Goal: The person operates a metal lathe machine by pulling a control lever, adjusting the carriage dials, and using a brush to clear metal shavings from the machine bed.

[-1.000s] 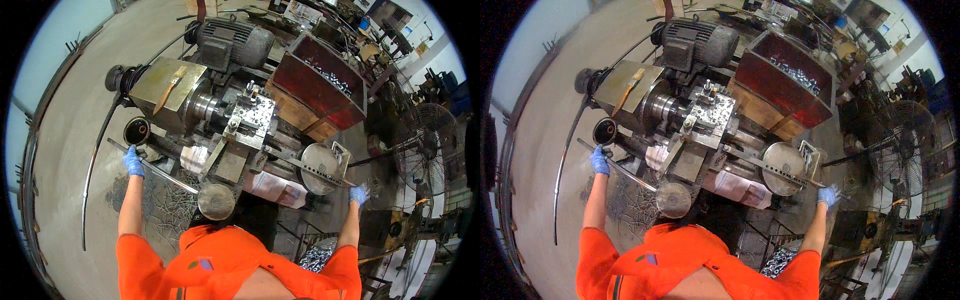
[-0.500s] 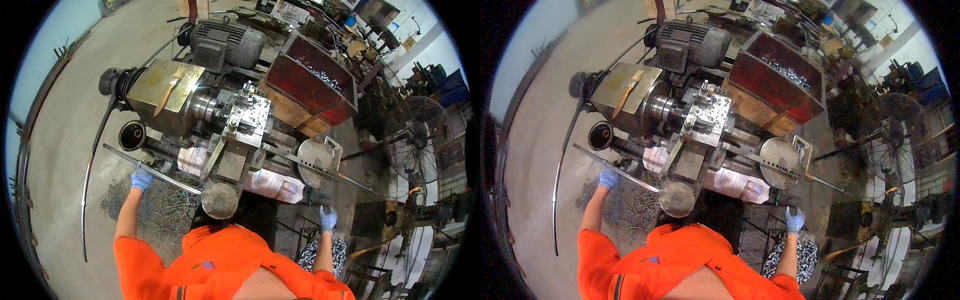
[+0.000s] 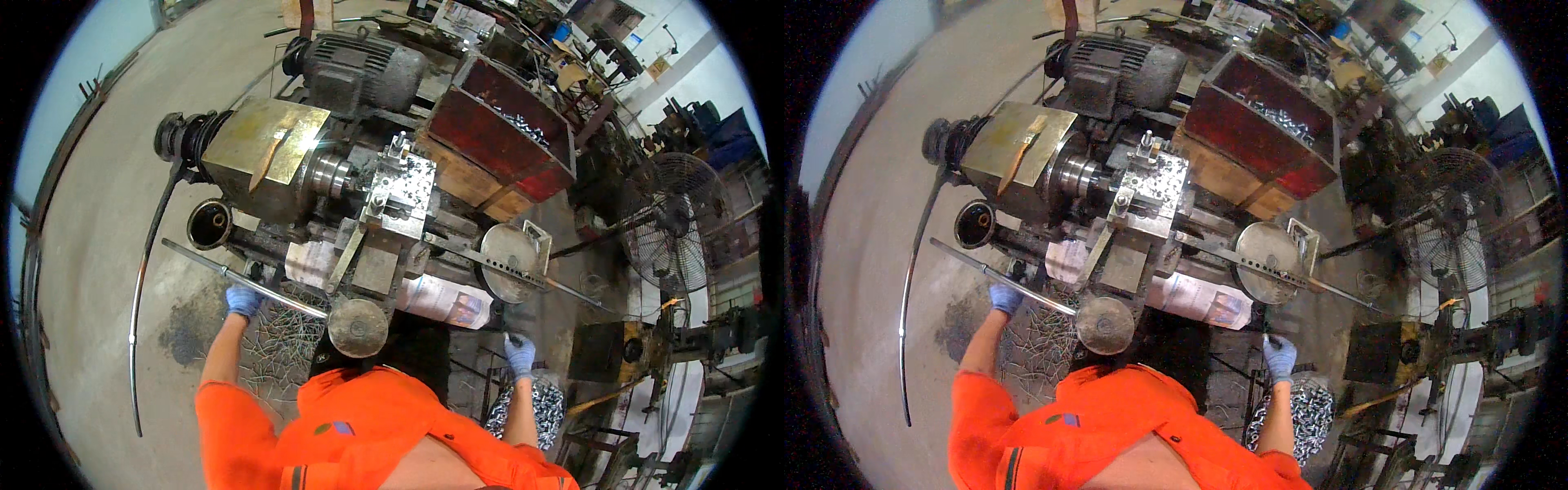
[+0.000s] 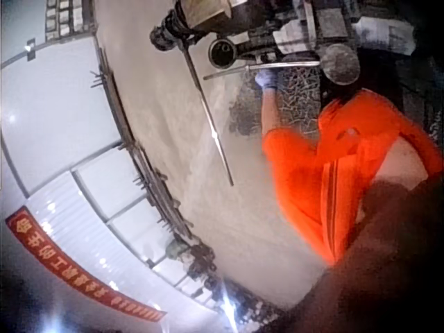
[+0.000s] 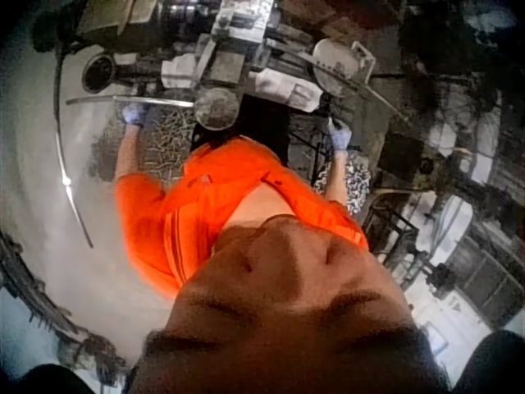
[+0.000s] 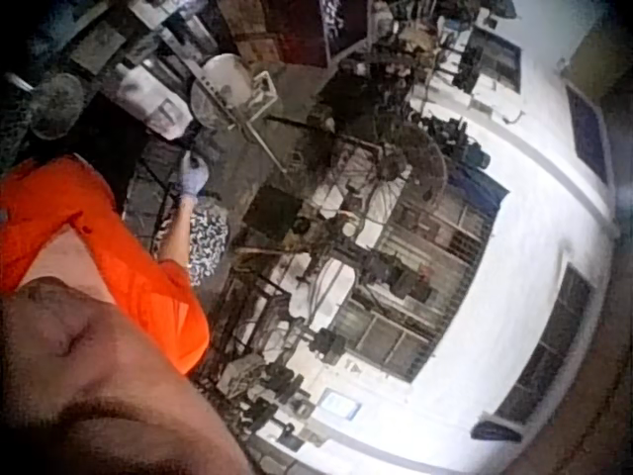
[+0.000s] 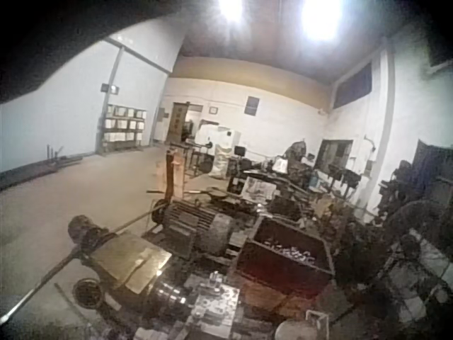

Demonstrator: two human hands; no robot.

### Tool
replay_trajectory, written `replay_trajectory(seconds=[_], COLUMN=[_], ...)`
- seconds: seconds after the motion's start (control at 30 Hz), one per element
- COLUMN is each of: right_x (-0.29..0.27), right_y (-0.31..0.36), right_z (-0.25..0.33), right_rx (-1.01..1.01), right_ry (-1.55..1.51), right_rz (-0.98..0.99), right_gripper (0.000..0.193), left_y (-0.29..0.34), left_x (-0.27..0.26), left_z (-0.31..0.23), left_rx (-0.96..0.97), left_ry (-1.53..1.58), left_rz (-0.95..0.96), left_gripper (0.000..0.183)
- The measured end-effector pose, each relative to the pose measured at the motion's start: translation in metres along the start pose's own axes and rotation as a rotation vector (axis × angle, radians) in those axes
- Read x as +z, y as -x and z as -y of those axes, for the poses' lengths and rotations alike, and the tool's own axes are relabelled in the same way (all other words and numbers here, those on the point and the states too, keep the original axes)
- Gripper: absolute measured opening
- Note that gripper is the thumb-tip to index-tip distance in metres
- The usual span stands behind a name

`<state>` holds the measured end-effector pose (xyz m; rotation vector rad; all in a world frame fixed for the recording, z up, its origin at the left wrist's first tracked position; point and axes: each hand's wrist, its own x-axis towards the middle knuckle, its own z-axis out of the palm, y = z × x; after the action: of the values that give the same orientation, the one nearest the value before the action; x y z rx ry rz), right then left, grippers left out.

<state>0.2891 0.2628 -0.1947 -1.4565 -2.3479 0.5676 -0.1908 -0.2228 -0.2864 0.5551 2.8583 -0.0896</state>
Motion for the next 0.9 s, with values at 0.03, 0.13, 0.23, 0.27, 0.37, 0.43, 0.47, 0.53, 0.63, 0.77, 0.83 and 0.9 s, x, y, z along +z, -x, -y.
replay_trajectory(seconds=[0.03,0.13,0.23,0.27,0.37,0.43,0.47,0.53,0.63,0.77,0.83,0.9], right_x=[-0.006,-0.03,-0.042,-0.044,-0.049,-0.046,-0.044,-0.029,-0.005,0.037,0.044,0.056], right_y=[-0.006,-0.024,-0.05,-0.057,-0.066,-0.071,-0.067,-0.069,-0.063,-0.058,-0.051,-0.051], right_z=[0.001,0.042,0.084,0.109,0.21,0.276,0.308,0.352,0.414,0.469,0.489,0.5], right_rx=[-0.025,-0.064,-0.23,-0.315,-0.458,-0.801,-0.797,-0.851,-1.051,-1.198,-1.182,-1.181], right_ry=[0.02,-0.073,0.024,-0.04,-0.165,-0.232,-0.231,-0.251,-0.246,-0.073,0.138,0.297], right_rz=[-0.034,-0.069,-0.076,-0.104,-0.048,-0.079,-0.008,0.076,0.113,0.194,0.289,0.346], right_gripper=[0.03,0.024,0.022,0.022,0.019,0.021,0.022,0.025,0.027,0.037,0.039,0.047], left_y=[-0.006,-0.013,-0.006,0.0,0.009,0.014,0.008,0.003,0.053,0.082,0.102,0.108], left_x=[-0.011,0.011,0.002,-0.003,-0.028,-0.031,-0.014,-0.032,-0.149,-0.186,-0.201,-0.161], left_z=[0.014,0.022,0.012,0.011,0.031,0.059,0.098,0.124,0.131,0.174,0.179,0.207], left_rx=[0.012,0.048,-0.057,-0.073,-0.043,-0.139,-0.215,-0.258,-0.228,-0.276,-0.349,-0.545], left_ry=[0.042,-0.023,0.1,0.138,0.248,0.31,0.469,0.759,0.894,0.58,0.387,0.31], left_rz=[0.073,0.072,0.092,0.114,0.071,-0.036,-0.072,-0.174,-0.4,-0.712,-0.767,-0.588], left_gripper=[0.029,0.029,0.031,0.032,0.037,0.036,0.034,0.031,0.029,0.032,0.037,0.044])
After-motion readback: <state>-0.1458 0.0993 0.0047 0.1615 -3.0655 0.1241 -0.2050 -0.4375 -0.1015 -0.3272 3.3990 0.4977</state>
